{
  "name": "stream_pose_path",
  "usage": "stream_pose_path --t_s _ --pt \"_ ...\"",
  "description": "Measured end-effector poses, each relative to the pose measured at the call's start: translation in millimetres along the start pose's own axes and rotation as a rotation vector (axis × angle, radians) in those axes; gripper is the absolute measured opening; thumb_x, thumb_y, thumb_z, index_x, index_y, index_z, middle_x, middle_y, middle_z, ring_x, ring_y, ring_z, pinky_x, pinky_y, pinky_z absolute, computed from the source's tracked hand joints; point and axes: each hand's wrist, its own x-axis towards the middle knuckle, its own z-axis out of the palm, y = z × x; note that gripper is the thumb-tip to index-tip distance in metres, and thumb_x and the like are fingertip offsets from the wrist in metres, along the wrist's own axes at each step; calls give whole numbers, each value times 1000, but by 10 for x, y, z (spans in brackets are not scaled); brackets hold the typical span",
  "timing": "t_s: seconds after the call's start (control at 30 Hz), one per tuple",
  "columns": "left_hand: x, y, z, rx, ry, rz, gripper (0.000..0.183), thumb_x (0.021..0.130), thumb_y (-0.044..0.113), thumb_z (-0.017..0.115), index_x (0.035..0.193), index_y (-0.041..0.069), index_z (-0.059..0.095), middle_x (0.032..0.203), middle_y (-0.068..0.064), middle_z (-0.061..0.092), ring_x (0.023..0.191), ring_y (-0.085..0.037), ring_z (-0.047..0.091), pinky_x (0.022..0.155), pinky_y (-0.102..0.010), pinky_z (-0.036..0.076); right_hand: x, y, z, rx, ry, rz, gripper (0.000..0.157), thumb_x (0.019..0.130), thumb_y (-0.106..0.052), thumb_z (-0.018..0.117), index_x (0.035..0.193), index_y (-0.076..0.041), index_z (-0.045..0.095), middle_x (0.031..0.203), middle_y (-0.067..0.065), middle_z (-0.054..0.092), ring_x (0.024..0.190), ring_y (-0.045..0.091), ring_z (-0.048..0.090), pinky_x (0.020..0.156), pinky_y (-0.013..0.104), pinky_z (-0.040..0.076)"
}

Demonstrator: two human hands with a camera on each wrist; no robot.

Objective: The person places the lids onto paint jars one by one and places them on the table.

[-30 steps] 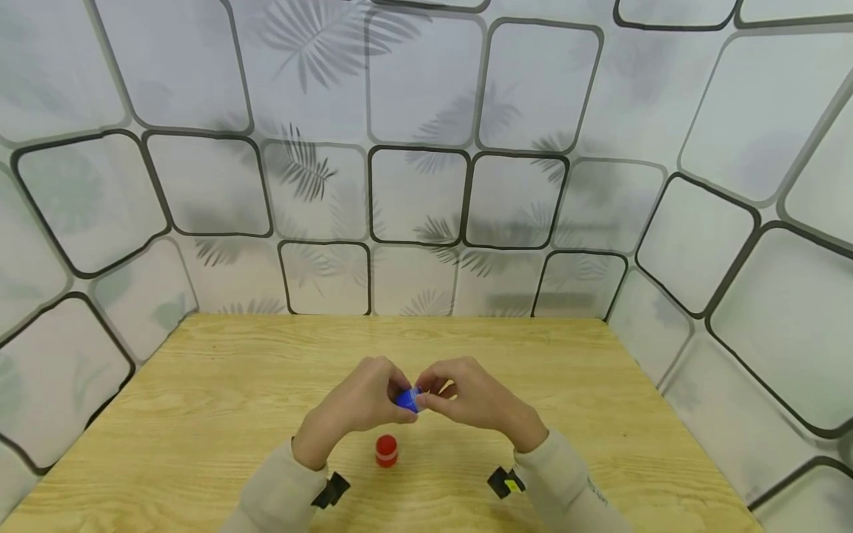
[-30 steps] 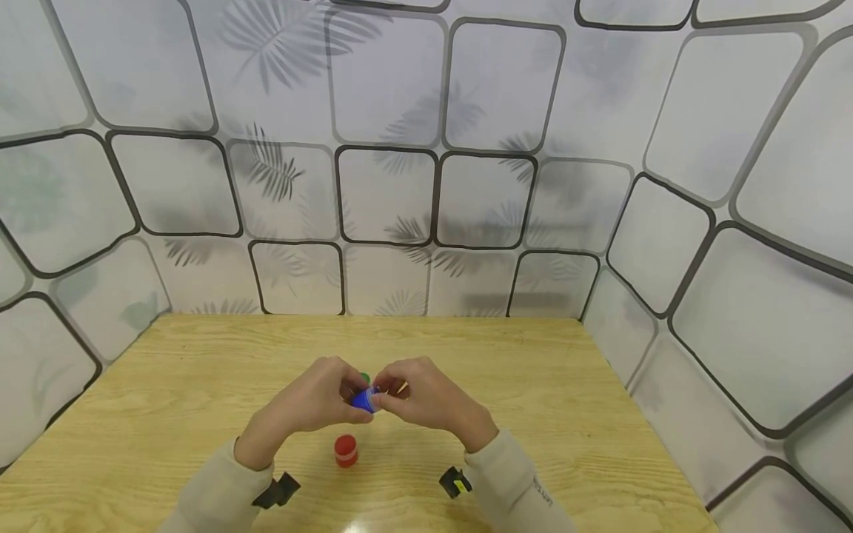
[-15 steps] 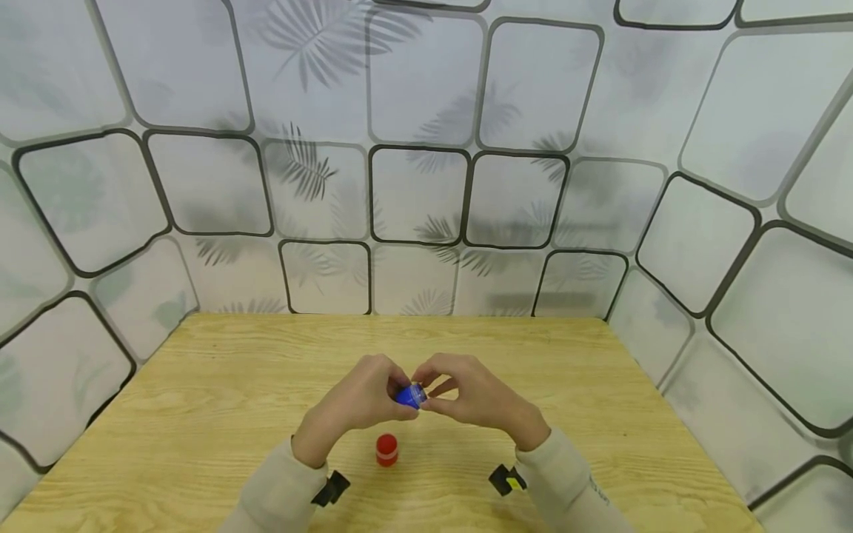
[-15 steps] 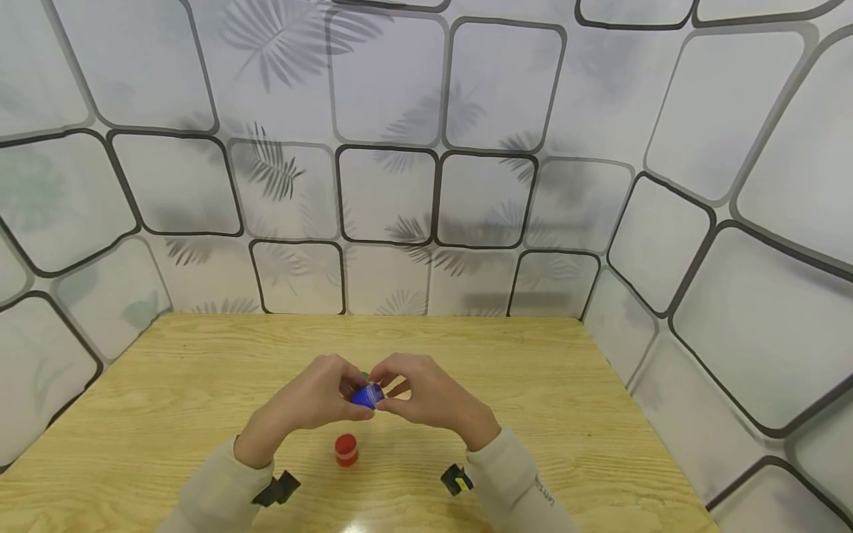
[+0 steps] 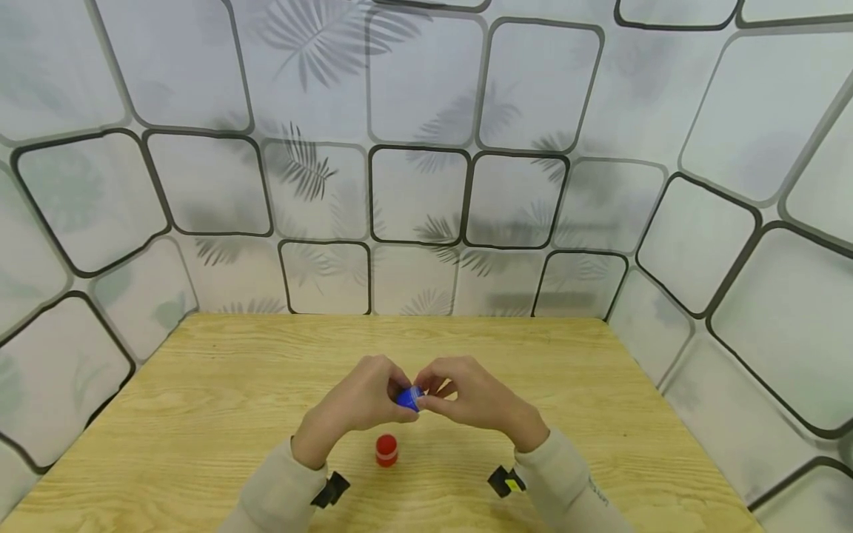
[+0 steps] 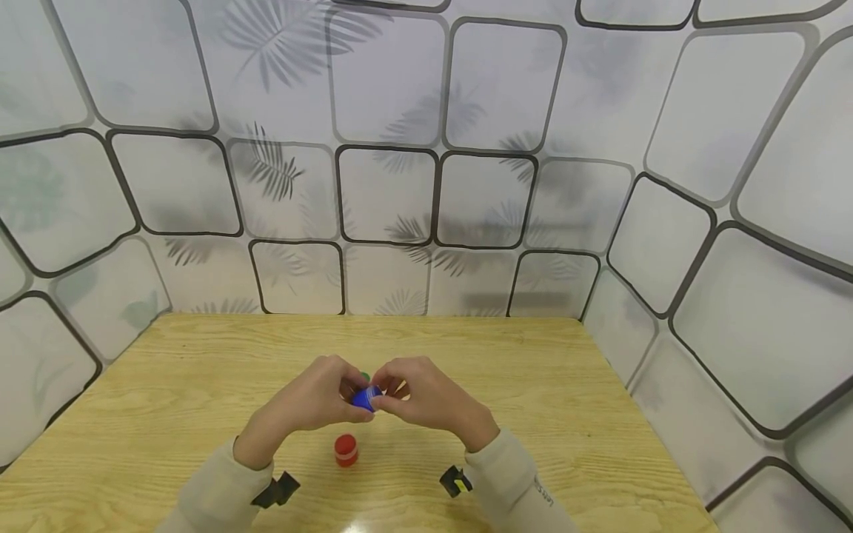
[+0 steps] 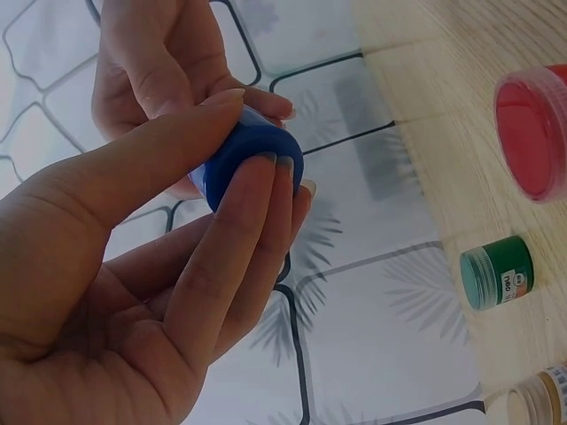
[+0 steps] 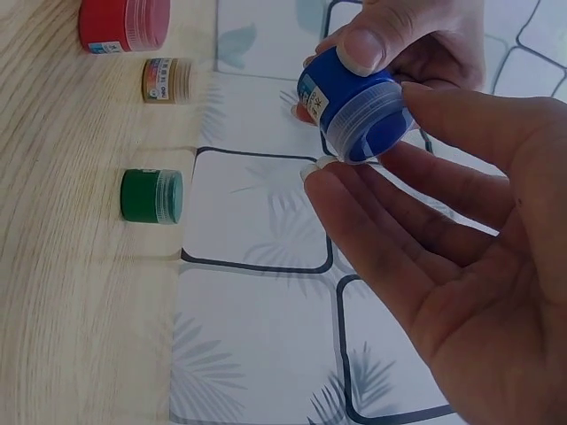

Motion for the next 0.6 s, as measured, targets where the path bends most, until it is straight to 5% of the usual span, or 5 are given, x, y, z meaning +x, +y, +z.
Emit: stream_pose_path --t_s 0.43,0.6 --pt "-5 -5 0 -3 -14 11 11 80 9 88 85 4 80 76 -1 76 63 -6 64 59 -20 55 11 6 14 -35 -15 45 18 102 -23 67 111 -9 73 93 2 77 80 1 68 73 20 59" --pt "-6 5 -13 8 -6 5 13 80 10 88 86 3 80 78 -2 76 64 -6 65 59 -21 56 -2 18 16 -30 10 34 22 103 -24 65 116 -8 71 105 5 75 89 8 71 76 22 60"
